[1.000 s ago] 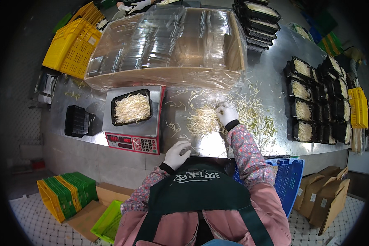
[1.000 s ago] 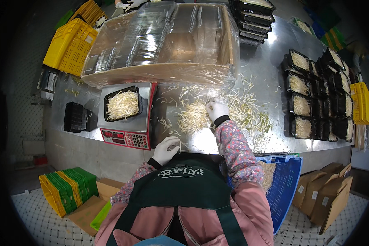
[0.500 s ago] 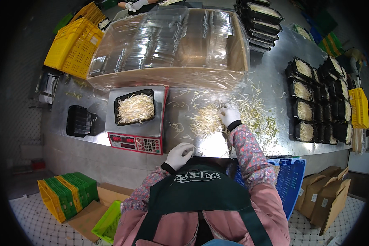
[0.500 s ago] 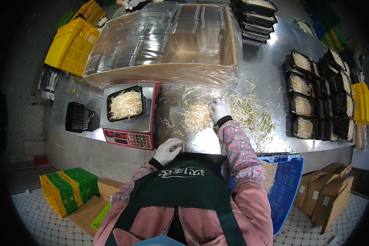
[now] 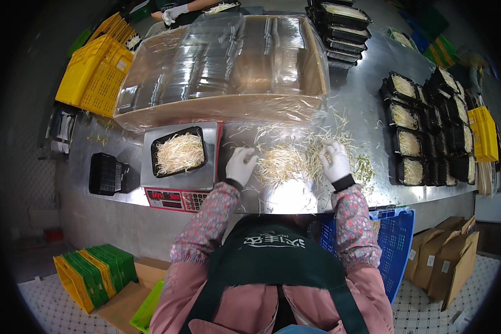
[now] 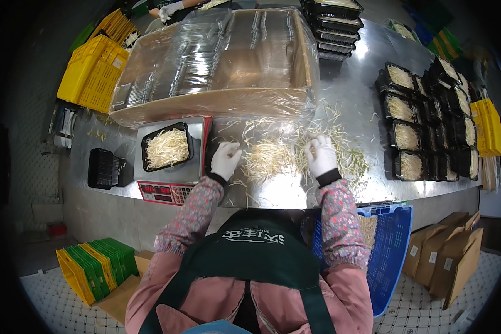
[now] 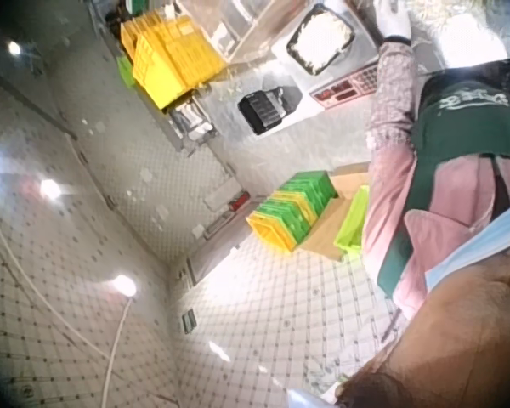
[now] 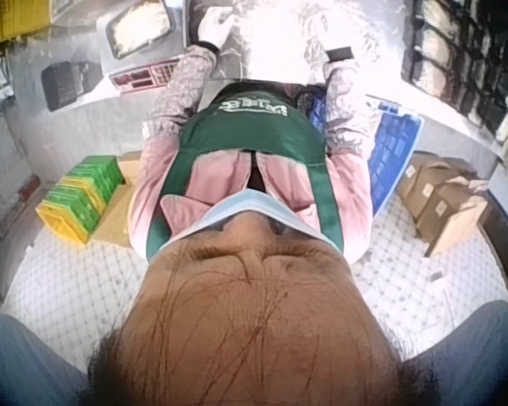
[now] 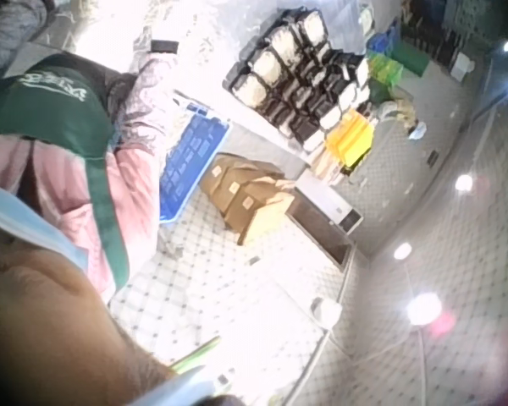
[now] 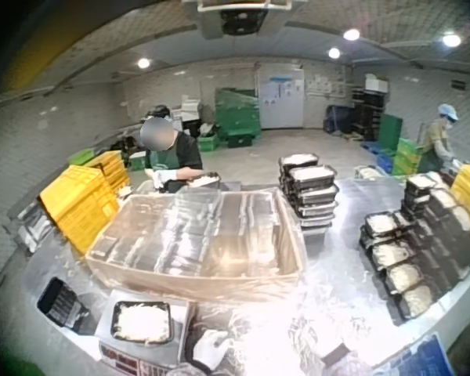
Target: The person scoops loose noodles from a blue basket onto a metal table, then portions them into black plastic trays placed on a digital scale. The person adjusts the noodles in the trays and stacks the filled trays on the table.
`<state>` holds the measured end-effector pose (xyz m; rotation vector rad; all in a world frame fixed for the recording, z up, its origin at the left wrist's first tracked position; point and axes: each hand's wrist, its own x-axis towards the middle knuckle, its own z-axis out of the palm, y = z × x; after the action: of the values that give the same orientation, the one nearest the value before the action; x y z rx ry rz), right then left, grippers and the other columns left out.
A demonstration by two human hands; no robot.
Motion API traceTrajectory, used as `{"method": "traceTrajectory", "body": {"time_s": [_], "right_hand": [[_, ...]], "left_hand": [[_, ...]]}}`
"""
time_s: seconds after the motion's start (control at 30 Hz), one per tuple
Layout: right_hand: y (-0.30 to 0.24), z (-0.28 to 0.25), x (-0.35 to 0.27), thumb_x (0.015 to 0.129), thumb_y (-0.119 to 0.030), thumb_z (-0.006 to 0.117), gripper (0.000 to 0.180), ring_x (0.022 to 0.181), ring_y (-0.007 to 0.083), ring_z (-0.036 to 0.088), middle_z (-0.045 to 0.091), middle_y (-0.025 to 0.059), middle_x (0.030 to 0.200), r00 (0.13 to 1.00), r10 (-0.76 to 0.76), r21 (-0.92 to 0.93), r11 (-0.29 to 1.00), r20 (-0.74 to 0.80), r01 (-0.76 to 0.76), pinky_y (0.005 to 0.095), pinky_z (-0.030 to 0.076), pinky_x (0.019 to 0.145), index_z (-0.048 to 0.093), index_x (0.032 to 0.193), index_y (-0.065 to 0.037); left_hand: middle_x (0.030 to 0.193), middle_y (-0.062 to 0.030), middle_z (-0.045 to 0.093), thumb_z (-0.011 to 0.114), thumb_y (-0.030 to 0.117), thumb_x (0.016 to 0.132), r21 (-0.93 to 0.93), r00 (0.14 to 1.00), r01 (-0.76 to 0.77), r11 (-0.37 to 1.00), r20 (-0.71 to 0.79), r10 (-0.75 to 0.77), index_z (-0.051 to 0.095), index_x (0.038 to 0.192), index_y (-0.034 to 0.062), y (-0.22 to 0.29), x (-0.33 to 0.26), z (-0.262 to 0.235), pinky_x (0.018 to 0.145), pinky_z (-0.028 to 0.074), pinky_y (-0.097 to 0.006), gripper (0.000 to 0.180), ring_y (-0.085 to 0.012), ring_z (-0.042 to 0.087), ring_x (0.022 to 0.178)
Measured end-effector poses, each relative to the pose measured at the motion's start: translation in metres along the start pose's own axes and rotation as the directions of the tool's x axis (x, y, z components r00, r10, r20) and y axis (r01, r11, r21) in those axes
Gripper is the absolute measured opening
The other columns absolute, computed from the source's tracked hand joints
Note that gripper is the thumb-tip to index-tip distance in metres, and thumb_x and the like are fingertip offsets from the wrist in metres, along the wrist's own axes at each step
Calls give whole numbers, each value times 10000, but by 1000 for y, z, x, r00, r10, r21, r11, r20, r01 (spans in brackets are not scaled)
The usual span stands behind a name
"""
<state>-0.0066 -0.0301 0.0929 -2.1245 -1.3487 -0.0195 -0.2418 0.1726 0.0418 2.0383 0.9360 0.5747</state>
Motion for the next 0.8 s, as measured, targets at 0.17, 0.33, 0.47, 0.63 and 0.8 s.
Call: {"method": "traceTrajectory", "body": {"time_s": [0.17,0.33,0.47,0.63,0.8], "right_hand": [[79,-106,-91,825,-22,635,64,1023,222,588,607,129,1161,906,400,502,817,-140,-283,324,447,906,595,873,-33],[123,-176,-219,976,-260,474,418,1296,277,417,432,128,1417,145,937,892,243,-318,380,441,361,1074,469,1314,-13],[133,-162,-271,980,-297,462,489,1304,262,407,406,104,1439,96,974,894,147,-206,423,420,395,1045,387,1388,-37],[118,-118,-193,966,-297,500,480,1111,207,523,485,100,1350,349,917,979,156,-193,133,349,458,920,427,1347,-15],[60,-14,-69,889,-241,634,312,1026,174,597,618,80,1160,845,534,659,630,18,-412,285,485,844,640,1129,-42]], "left_hand": [[883,-72,586,677,203,781,422,992,-87,902,124,38,657,876,131,-35,77,55,665,490,-390,121,-262,625,743],[879,-127,591,612,161,801,429,976,-161,889,205,77,615,792,127,-41,79,55,648,487,-460,35,-328,629,763],[900,-96,585,620,185,812,303,991,-46,952,130,6,637,820,137,-32,77,47,665,486,-433,52,-305,625,780],[934,-112,568,659,92,830,-426,980,-174,888,11,198,624,911,72,57,29,71,742,485,-339,90,-257,586,851],[1132,-150,567,596,186,857,-174,656,-348,921,657,372,471,1342,154,97,-68,81,810,497,-380,502,-301,602,925]]}}
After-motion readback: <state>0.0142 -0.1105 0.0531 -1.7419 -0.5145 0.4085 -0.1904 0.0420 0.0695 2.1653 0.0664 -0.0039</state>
